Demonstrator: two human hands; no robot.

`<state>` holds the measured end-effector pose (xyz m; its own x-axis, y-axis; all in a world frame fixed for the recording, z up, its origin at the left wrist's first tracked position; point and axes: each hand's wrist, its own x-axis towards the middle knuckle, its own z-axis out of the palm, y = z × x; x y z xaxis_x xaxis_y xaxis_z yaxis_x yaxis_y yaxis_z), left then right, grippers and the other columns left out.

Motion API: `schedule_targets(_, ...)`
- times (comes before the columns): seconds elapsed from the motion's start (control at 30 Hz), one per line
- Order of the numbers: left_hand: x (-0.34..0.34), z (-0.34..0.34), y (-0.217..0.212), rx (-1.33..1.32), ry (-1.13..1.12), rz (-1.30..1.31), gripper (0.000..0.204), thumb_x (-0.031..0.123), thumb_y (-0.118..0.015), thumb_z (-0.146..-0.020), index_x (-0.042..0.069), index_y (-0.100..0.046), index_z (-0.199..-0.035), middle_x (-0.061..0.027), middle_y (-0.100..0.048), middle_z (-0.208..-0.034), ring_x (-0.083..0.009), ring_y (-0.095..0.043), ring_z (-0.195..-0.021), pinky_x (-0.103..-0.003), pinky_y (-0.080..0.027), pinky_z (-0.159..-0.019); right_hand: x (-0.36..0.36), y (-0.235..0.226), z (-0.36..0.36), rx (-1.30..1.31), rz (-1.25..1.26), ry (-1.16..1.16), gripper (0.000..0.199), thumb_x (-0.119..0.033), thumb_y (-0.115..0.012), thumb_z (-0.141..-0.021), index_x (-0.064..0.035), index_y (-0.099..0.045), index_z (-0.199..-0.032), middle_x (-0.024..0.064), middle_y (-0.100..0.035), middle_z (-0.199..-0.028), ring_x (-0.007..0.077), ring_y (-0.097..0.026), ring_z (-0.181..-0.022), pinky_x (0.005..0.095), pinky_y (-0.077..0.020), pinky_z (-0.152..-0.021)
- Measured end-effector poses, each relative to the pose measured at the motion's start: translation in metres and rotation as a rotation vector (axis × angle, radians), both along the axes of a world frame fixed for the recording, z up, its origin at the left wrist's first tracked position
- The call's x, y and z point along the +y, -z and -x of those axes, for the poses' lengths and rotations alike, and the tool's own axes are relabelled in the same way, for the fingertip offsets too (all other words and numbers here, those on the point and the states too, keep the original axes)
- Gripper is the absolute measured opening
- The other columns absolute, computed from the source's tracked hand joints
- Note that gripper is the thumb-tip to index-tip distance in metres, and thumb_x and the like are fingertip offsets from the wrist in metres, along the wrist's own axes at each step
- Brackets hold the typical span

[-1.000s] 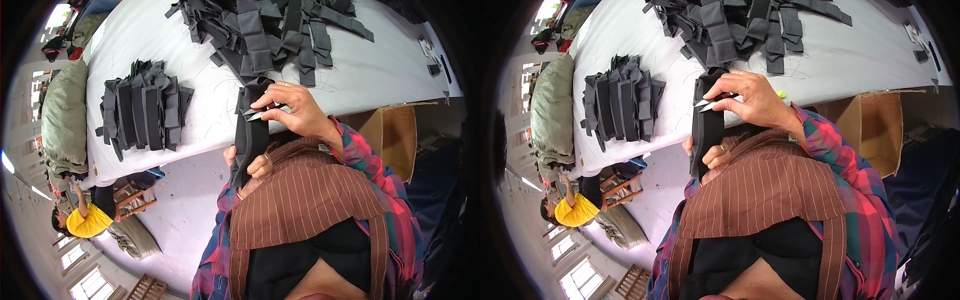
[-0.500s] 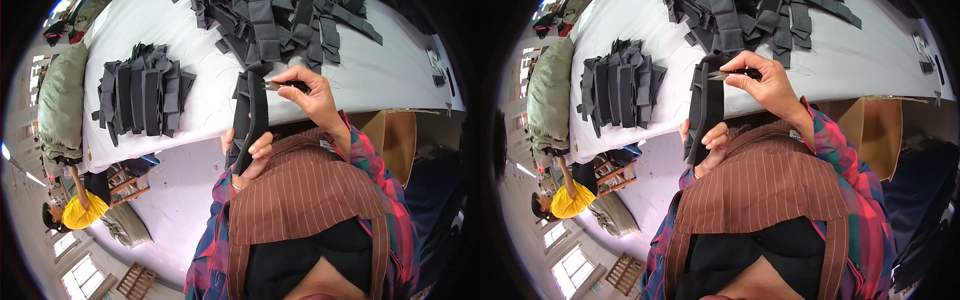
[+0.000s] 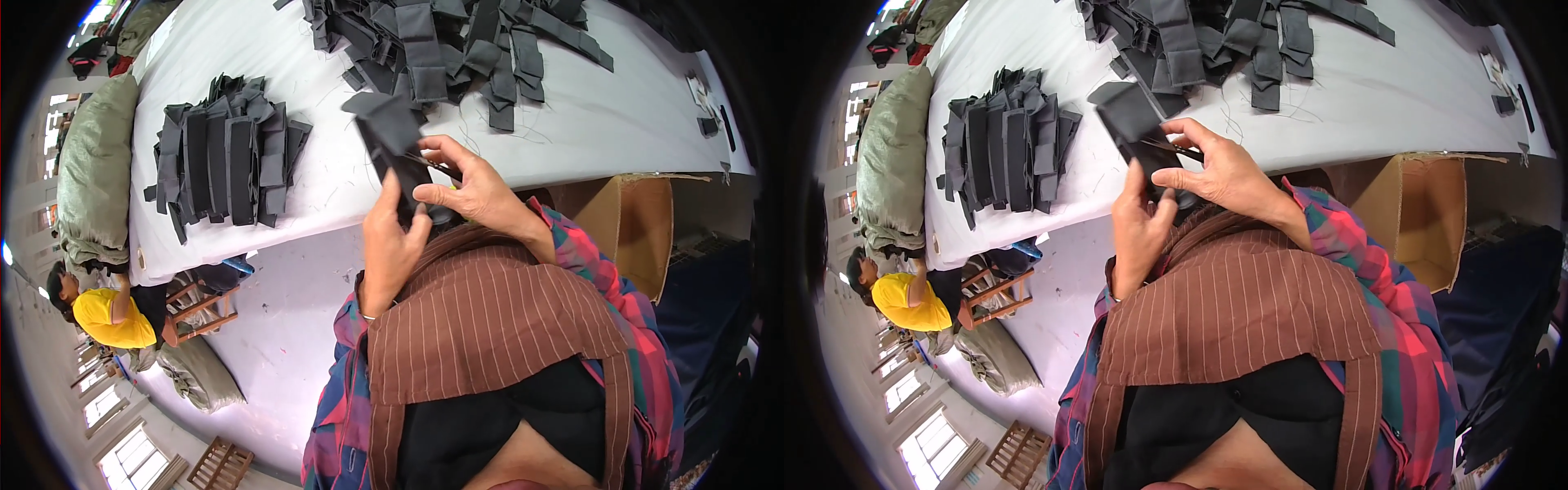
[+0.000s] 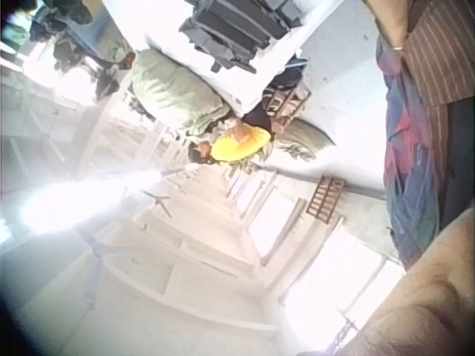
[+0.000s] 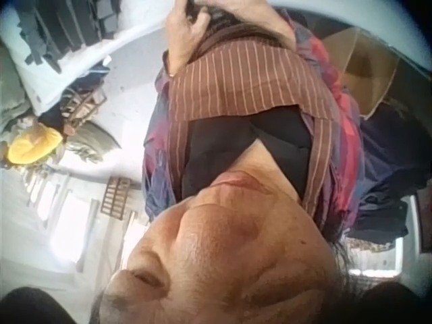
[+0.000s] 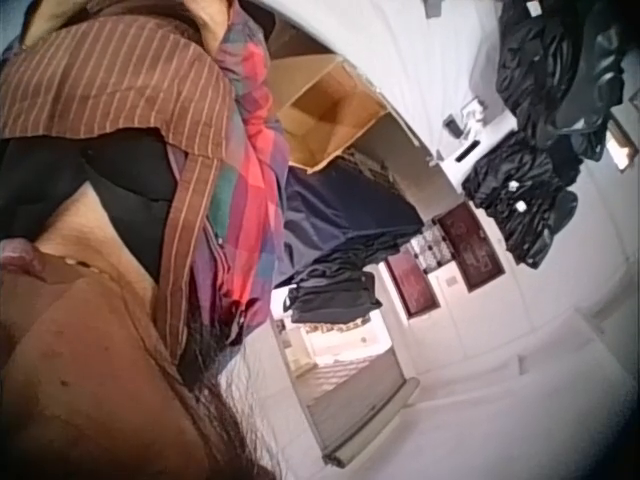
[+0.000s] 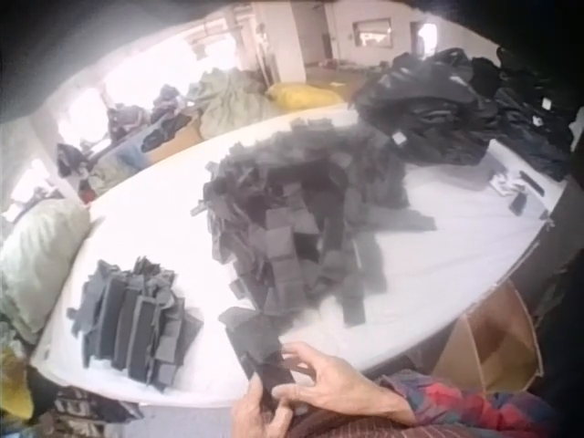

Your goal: The recorder uses small snips to trim threads and cut fabric strips from pieces on a workshop table.

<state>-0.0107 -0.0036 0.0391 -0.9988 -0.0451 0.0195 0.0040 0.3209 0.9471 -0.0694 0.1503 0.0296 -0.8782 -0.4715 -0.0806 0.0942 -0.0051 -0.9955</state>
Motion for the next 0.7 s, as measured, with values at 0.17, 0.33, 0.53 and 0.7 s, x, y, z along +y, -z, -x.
schedule_targets(0.17,0.0,-0.001,0.005,0.005,0.127,0.06,0.05,-0.002,-0.059,-0.081,-0.003,-0.048,-0.13,-0.025,-0.061,-0.113,-0.035,-0.064,-0.097,-0.034,-0.049,-0.083,-0.004,0.01,-0.003,-0.226,0.253,0.165,0.029,-0.015,-0.066,-0.088,-0.0034,-0.058,-0.113,0.0012,-0.058,-0.097,0.0073,-0.054,-0.085,0.0224,-0.0442,-0.073)
schedule_targets(0.33,-0.002,-0.003,0.006,-0.112,0.094,-0.017,0.036,0.005,-0.059,-0.09,-0.004,-0.053,-0.124,-0.018,-0.065,-0.104,-0.0194,-0.063,-0.089,-0.031,-0.05,-0.08,0.001,0.002,-0.002,-0.477,0.252,0.206,0.009,-0.017,-0.062,-0.091,-0.0086,-0.06,-0.093,-0.0087,-0.048,-0.072,0.0004,-0.033,-0.056,0.0198,-0.0245,-0.048)
schedule_targets(0.53,-0.014,0.011,0.008,-0.044,-0.116,-0.47,0.055,0.014,-0.059,-0.093,-0.001,-0.034,-0.139,-0.0142,-0.043,-0.132,-0.0196,-0.051,-0.11,-0.031,-0.047,-0.088,0.008,0.01,-0.003,-0.597,0.226,0.046,0.015,-0.021,-0.06,-0.093,-0.0073,-0.062,-0.097,-0.009,-0.05,-0.072,0.0015,-0.038,-0.059,0.0199,-0.028,-0.051)
schedule_targets(0.7,-0.016,0.017,0.0,-0.29,0.046,-0.759,0.063,0.018,-0.07,-0.085,-0.002,-0.038,-0.135,-0.0107,-0.055,-0.117,-0.0164,-0.055,-0.104,-0.029,-0.046,-0.089,0.008,0.021,-0.003,-0.514,0.26,-0.074,0.021,-0.019,-0.06,-0.093,-0.0034,-0.062,-0.107,-0.0063,-0.057,-0.083,0.0032,-0.047,-0.069,0.0191,-0.037,-0.061)
